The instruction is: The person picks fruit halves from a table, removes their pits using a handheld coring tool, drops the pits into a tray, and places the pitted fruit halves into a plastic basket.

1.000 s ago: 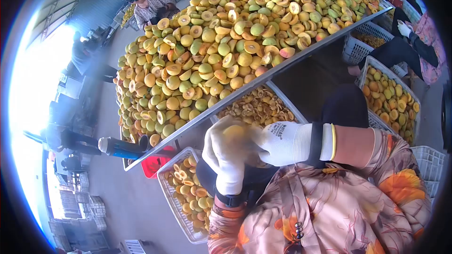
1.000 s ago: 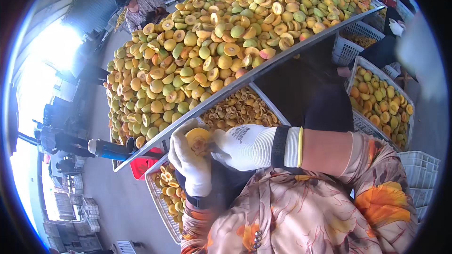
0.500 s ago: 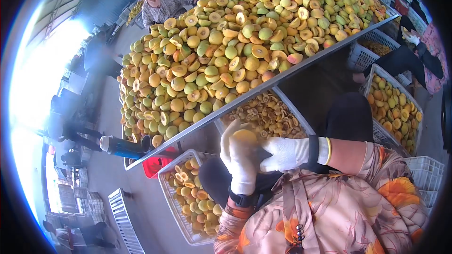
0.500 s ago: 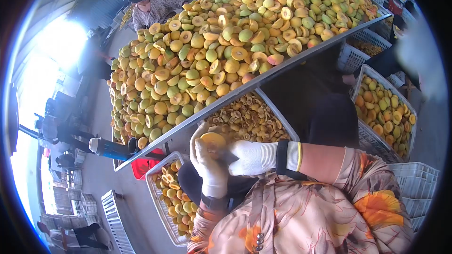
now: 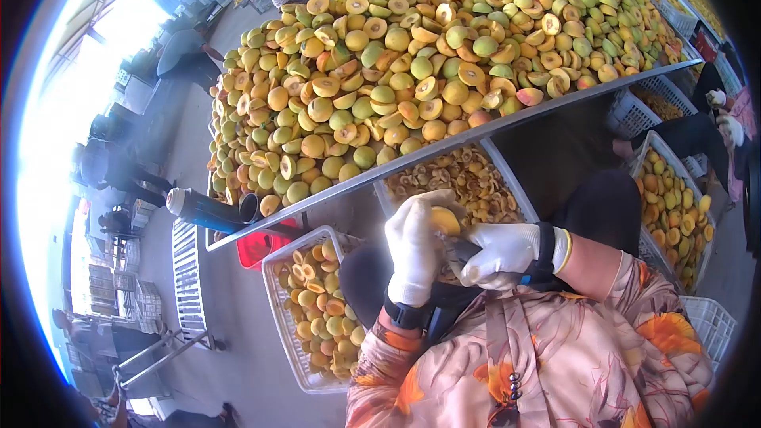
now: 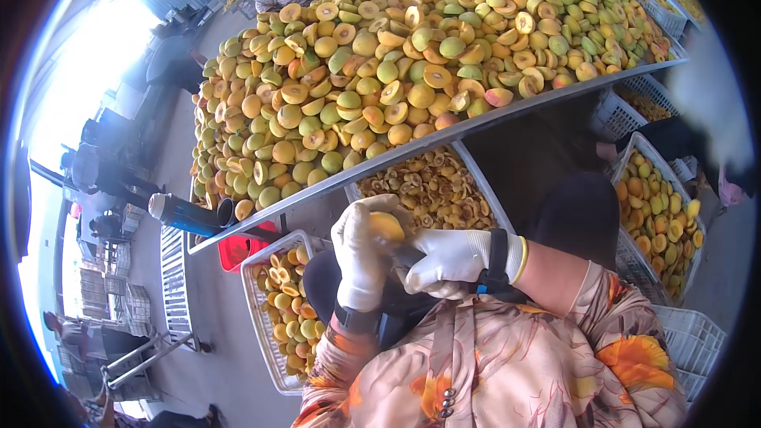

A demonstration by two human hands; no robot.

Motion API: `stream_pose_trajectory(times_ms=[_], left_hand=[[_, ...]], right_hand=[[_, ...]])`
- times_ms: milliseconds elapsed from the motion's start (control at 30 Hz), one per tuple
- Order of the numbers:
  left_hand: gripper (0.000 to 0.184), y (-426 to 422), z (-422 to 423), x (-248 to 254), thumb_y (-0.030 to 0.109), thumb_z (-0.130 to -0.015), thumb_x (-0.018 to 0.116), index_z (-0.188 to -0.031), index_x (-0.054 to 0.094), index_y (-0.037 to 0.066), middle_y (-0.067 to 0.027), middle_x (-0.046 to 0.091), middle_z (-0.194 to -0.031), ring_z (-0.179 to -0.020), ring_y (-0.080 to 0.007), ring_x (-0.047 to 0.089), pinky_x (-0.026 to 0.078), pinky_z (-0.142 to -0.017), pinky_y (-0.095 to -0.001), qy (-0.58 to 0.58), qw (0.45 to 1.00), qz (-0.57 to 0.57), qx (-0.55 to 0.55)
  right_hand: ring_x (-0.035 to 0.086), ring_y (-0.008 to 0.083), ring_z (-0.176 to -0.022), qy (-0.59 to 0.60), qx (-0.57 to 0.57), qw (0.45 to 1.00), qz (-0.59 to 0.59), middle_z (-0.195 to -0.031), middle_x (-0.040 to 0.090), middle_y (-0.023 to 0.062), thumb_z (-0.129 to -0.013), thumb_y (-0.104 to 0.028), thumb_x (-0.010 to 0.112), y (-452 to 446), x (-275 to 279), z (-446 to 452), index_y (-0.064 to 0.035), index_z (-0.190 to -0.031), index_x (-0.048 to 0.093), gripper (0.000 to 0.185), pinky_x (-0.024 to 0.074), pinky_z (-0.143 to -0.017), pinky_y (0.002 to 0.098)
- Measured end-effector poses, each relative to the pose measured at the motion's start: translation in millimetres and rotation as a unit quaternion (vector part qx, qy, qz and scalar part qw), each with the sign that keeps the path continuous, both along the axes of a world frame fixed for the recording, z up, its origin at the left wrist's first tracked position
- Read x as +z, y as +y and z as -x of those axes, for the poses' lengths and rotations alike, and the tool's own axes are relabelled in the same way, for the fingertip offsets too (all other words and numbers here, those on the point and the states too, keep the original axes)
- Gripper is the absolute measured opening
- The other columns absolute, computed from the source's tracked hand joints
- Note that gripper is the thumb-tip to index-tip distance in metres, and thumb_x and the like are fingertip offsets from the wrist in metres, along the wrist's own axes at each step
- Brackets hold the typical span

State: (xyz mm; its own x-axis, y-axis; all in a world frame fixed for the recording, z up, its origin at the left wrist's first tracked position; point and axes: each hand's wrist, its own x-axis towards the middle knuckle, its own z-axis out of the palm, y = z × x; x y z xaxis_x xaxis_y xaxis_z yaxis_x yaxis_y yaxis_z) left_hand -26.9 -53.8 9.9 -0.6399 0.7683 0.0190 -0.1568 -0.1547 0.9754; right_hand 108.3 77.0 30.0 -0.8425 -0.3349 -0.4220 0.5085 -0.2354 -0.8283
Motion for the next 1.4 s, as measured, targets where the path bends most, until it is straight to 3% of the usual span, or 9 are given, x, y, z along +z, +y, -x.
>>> stream_pose_trajectory(times_ms=[267, 400, 500, 767, 833, 1033, 1067, 1133, 1400], left_hand=[[0.050, 0, 16, 13, 0.045, -0.102, 0.057, -0.115, 0.070, -0.002, -0.0115, 0.074, -0.096, -0.081, -0.0167, 0.069, 0.054, -0.074, -0.0279, 0.001, 0.996, -0.052, -0.075], [0.070, -1, 48, 0, 0.060, -0.105, 0.042, -0.121, 0.064, -0.005, -0.0175, 0.072, -0.100, -0.086, -0.0219, 0.069, 0.057, -0.076, -0.0327, -0.002, 0.994, -0.070, 0.081], [0.072, -51, 97, 2, 0.059, -0.106, 0.037, -0.123, 0.063, -0.006, -0.0150, 0.072, -0.100, -0.085, -0.0233, 0.069, 0.057, -0.082, -0.0333, -0.005, 0.982, -0.035, 0.188], [0.046, -208, 224, -99, 0.037, -0.107, 0.047, -0.127, 0.063, -0.002, -0.0131, 0.067, -0.114, -0.105, -0.0229, 0.066, 0.053, -0.090, -0.0345, 0.097, 0.878, 0.200, 0.423], [0.048, -213, 240, -130, 0.035, -0.104, 0.050, -0.132, 0.058, -0.003, -0.0282, 0.060, -0.126, -0.115, -0.0423, 0.058, 0.046, -0.100, -0.0488, 0.233, 0.800, 0.392, 0.390], [0.064, -199, 260, -214, 0.044, -0.097, 0.052, -0.146, 0.044, 0.003, -0.0281, 0.059, -0.126, -0.118, -0.0473, 0.055, 0.042, -0.101, -0.0576, 0.386, 0.641, 0.636, 0.189], [0.073, -198, 247, -220, 0.050, -0.097, 0.050, -0.152, 0.036, 0.005, -0.0274, 0.050, -0.143, -0.130, -0.0466, 0.048, 0.037, -0.107, -0.0600, 0.264, 0.736, 0.604, 0.152], [0.089, -201, 215, -256, 0.062, -0.097, 0.044, -0.159, 0.023, 0.001, -0.0252, 0.021, -0.165, -0.149, -0.0451, 0.026, 0.024, -0.118, -0.0577, 0.297, 0.708, 0.630, 0.116], [0.103, -186, 218, -281, 0.069, -0.094, 0.047, -0.160, 0.011, -0.002, -0.0271, 0.015, -0.166, -0.153, -0.0450, 0.015, 0.013, -0.123, -0.0565, 0.318, 0.745, 0.555, 0.190]], right_hand=[[0.041, 0.0094, -0.041, 0.011, -0.003, 0.993, 0.119, -0.057, 0.048, 0.0014, -0.087, -0.017, 0.069, -6, -4, 16, -0.0028, -0.092, 0.058, 0.019, 0.0321, -0.038, 0.0258], [0.042, 0.0098, -0.041, 0.004, -0.022, 0.994, 0.111, -0.058, 0.050, 0.0026, -0.084, -0.011, 0.072, 1, -1, 26, 0.0008, -0.091, 0.058, 0.020, 0.0335, -0.040, 0.0263], [0.050, 0.0109, -0.045, -0.040, -0.039, 0.993, -0.106, -0.061, 0.056, 0.0027, -0.086, -0.015, 0.072, 12, -16, 28, 0.0003, -0.097, 0.060, 0.023, 0.0386, -0.043, 0.0270], [0.070, 0.0349, -0.093, -0.051, 0.027, 0.903, -0.425, -0.101, 0.071, 0.0259, -0.081, -0.032, 0.071, 17, -91, 29, 0.0088, -0.121, 0.060, 0.058, 0.0538, -0.082, 0.0411], [0.066, 0.0434, -0.108, -0.068, 0.042, 0.893, -0.443, -0.113, 0.068, 0.0319, -0.081, -0.032, 0.068, 11, -93, 36, 0.0088, -0.124, 0.060, 0.060, 0.0521, -0.093, 0.0430], [0.065, 0.0445, -0.111, -0.098, 0.069, 0.889, -0.442, -0.114, 0.066, 0.0347, -0.081, -0.032, 0.068, 11, -110, 49, 0.0087, -0.129, 0.057, 0.064, 0.0512, -0.096, 0.0439], [0.065, 0.0446, -0.112, -0.103, 0.064, 0.891, -0.437, -0.115, 0.066, 0.0350, -0.082, -0.032, 0.068, 12, -108, 51, 0.0086, -0.130, 0.057, 0.064, 0.0509, -0.096, 0.0439], [0.064, 0.0456, -0.113, -0.094, 0.066, 0.884, -0.452, -0.116, 0.065, 0.0350, -0.082, -0.033, 0.067, 16, -119, 48, 0.0074, -0.132, 0.056, 0.065, 0.0503, -0.097, 0.0445], [0.066, 0.0470, -0.103, -0.055, 0.100, 0.871, -0.478, -0.107, 0.067, 0.0344, -0.083, -0.035, 0.062, 18, -180, 52, 0.0068, -0.118, 0.061, 0.054, 0.0528, -0.089, 0.0488]])
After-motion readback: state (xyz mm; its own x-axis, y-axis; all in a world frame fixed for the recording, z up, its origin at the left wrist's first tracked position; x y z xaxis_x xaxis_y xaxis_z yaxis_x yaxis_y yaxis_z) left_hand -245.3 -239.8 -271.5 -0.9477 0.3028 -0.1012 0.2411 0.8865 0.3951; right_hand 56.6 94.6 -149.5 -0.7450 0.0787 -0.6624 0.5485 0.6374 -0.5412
